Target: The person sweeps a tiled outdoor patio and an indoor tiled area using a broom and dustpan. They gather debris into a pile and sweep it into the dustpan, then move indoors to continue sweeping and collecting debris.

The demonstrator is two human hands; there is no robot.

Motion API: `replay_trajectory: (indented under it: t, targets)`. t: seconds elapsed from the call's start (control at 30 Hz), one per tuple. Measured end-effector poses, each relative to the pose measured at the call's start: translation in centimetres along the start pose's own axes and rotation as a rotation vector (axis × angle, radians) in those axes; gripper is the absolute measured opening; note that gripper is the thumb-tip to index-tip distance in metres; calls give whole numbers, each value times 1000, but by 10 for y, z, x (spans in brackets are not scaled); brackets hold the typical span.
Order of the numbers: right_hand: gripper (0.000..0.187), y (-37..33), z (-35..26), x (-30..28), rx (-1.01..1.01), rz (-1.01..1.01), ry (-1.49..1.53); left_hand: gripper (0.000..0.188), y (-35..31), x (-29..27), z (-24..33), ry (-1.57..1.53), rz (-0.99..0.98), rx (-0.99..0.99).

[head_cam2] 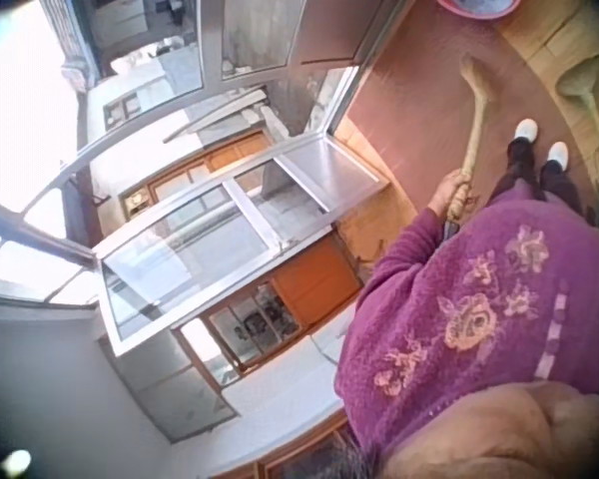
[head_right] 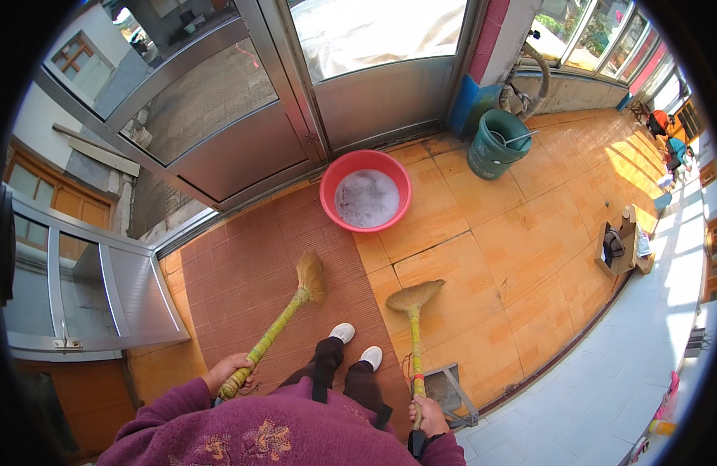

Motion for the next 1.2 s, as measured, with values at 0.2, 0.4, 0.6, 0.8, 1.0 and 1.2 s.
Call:
replay_trajectory:
  t: [0.2, 0.4, 0.6, 0.8, 1.0, 1.2]
  targets:
    - [11, -6, -34, 11, -107, -52, -259, 29, -24, -17, -62, -440, -53, -24]
    - [11, -1, -65, 38, -90, 6, -371, 21, -25, -44, -87, -649, 51, 10]
    - [16, 10, -71, 77, -34, -76, -467, 15, -36, -100, -87, -647, 0, 97]
    - [14, -45, -31, 187, 154, -195, -380, 15, -32, -178, -92, -789, 37, 81]
    - [22, -118, 4, 347, 133, -279, -264, 16, -38, -247, -99, -987, 154, 166]
    - [30, -139, 29, 471, 80, -280, -253, 16, -40, -284, -102, -1056, 120, 208]
Point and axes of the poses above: each hand's wrist, its own y-axis towards the middle knuckle, its own x-axis out of the palm, z = x × y, the point moved 8 cm from there along y, towards the middle knuckle, and after that the axes turned 9 degrees about z, right-handed, at the moved point
